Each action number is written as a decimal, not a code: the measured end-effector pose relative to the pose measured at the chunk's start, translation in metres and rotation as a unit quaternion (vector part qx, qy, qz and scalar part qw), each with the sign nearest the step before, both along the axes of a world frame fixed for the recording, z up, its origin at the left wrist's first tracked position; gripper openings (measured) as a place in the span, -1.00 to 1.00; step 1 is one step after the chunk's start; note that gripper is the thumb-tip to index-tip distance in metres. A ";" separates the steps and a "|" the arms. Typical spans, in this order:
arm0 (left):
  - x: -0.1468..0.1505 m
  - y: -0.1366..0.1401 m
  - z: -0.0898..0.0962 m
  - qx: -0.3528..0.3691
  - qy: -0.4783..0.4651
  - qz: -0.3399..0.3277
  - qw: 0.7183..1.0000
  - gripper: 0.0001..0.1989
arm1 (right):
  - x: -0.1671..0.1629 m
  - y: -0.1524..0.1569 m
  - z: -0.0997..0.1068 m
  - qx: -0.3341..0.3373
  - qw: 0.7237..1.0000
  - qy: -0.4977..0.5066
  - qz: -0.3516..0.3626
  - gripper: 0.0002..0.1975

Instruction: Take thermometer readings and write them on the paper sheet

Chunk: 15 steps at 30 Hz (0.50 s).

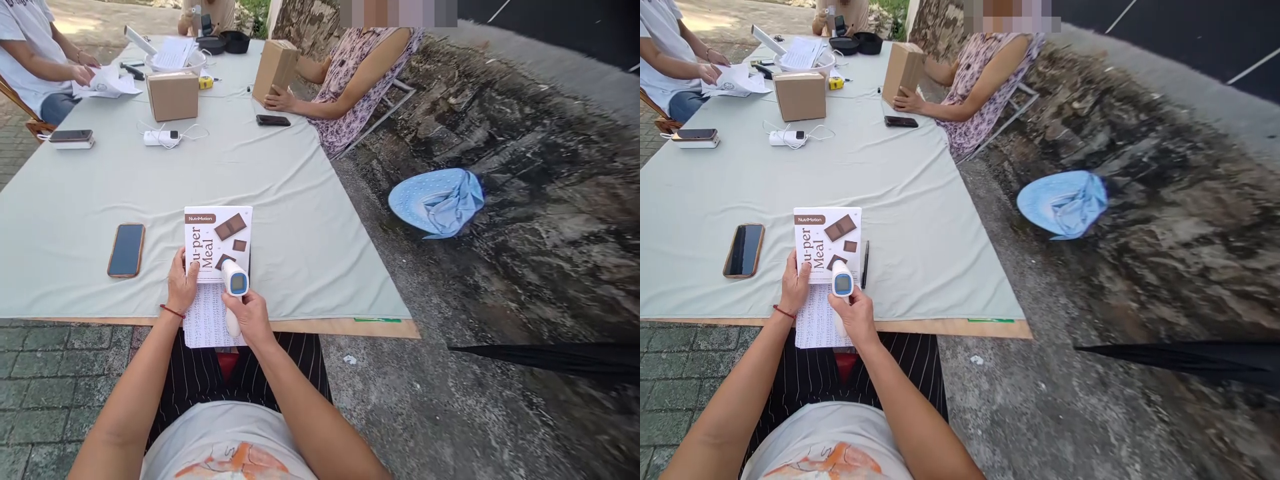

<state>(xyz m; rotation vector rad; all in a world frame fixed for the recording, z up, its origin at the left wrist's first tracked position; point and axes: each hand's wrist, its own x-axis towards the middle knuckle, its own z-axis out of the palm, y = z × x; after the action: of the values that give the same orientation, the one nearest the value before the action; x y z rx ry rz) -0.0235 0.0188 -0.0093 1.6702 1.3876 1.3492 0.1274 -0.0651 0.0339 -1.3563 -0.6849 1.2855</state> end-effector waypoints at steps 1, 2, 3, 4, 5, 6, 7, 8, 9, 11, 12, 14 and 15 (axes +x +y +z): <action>0.000 0.000 0.000 0.000 -0.001 0.000 1.000 -0.41 | 0.000 0.000 0.000 0.000 1.000 0.003 -0.002 -0.70; 0.000 0.000 0.000 0.000 -0.001 0.000 1.000 -0.41 | 0.000 0.001 0.001 0.000 1.000 0.009 -0.003 -0.70; 0.000 0.000 0.000 0.000 0.001 0.000 1.000 -0.41 | 0.000 0.001 0.003 -0.003 1.000 0.017 -0.003 -0.70; 0.000 0.000 0.000 0.001 0.005 0.000 1.000 -0.41 | 0.000 0.002 0.004 -0.006 1.000 0.027 -0.002 -0.69; 0.000 0.000 0.000 0.001 0.009 -0.002 1.000 -0.41 | 0.000 0.002 0.006 -0.011 0.999 0.038 0.000 -0.68; 0.000 -0.001 0.001 0.001 0.014 -0.002 1.000 -0.40 | 0.001 0.002 0.008 -0.014 0.999 0.048 0.004 -0.68; 0.000 -0.001 0.001 0.000 0.020 -0.002 1.000 -0.40 | 0.001 0.002 0.010 -0.017 0.998 0.056 0.008 -0.67; 0.000 -0.001 0.002 -0.001 0.025 -0.002 1.000 -0.40 | 0.001 0.002 0.012 -0.017 0.998 0.060 0.010 -0.66; 0.000 -0.001 0.002 -0.003 0.030 -0.001 1.000 -0.39 | 0.002 0.002 0.013 -0.016 0.998 0.061 0.013 -0.66; 0.000 -0.002 0.003 -0.006 0.038 0.001 0.999 -0.39 | 0.002 0.002 0.014 -0.011 0.999 0.050 0.014 -0.67; 0.000 -0.002 0.004 -0.005 0.041 0.001 0.999 -0.38 | 0.002 0.001 0.013 -0.008 0.999 0.039 0.013 -0.67; 0.000 -0.002 0.004 -0.001 0.042 -0.002 0.999 -0.38 | 0.002 0.001 0.012 -0.005 1.000 0.015 0.009 -0.68; 0.000 -0.002 0.004 0.002 0.042 -0.003 0.999 -0.38 | 0.002 0.002 0.011 -0.005 1.000 0.005 0.007 -0.69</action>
<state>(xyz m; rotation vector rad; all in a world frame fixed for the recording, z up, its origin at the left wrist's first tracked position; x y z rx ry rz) -0.0234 0.0165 -0.0053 1.7506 1.4270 1.2920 0.1291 -0.0635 0.0453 -1.3541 -0.6839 1.3078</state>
